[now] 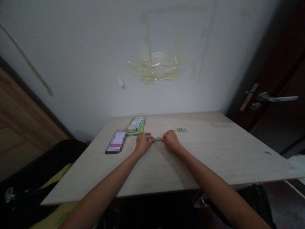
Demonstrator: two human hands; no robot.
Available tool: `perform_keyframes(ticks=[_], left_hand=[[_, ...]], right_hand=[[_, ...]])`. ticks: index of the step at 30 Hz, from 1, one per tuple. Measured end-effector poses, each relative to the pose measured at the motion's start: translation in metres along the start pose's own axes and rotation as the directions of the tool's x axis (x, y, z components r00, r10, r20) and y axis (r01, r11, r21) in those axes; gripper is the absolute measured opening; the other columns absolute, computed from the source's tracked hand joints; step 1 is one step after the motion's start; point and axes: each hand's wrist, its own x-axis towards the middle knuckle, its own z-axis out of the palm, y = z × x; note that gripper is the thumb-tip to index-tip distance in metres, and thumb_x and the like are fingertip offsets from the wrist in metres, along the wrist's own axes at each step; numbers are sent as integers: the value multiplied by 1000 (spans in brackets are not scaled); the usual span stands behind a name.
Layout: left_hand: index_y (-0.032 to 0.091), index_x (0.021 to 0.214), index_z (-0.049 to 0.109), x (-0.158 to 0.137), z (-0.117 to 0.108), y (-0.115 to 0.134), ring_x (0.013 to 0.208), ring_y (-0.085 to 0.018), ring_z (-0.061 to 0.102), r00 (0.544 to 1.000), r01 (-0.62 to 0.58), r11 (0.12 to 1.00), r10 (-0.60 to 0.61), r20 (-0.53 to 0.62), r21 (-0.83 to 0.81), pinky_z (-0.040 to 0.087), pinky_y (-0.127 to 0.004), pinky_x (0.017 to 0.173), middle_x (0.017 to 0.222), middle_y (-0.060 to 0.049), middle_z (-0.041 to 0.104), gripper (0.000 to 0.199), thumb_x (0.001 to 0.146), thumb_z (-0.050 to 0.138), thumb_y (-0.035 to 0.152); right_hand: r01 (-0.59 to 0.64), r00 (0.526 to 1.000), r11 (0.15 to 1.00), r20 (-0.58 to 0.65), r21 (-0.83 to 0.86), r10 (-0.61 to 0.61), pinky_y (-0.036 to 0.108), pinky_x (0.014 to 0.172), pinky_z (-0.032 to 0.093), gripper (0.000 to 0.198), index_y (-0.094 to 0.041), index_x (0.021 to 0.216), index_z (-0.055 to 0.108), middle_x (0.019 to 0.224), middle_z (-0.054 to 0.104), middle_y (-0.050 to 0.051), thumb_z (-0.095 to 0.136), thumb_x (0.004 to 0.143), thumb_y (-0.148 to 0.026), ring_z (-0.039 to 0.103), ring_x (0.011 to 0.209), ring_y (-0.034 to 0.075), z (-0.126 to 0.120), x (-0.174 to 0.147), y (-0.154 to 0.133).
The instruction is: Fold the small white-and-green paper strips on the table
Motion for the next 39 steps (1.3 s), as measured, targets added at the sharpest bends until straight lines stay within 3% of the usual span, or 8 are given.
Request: perform_keyframes(ticks=[11,39], left_hand=[[24,77,80,3,3,1,125,-25,49,997,69,997,-67,-44,45,34,-37,108,120,-8,67,23,76,77,47],[24,79,80,2,4,4,126,-27,46,997,69,995,-67,-36,78,32,-39,109,123,-10,66,27,78,73,50]], right_hand=[[-136,984,991,117,-14,137,32,96,33,27,-14,89,76,101,68,13,61,91,-37,53,106,25,-7,2,-6],[-144,971,969,162,-201,177,35,100,32,37,-10,103,73,113,62,19,52,95,-39,47,115,29,-9,2,-21]])
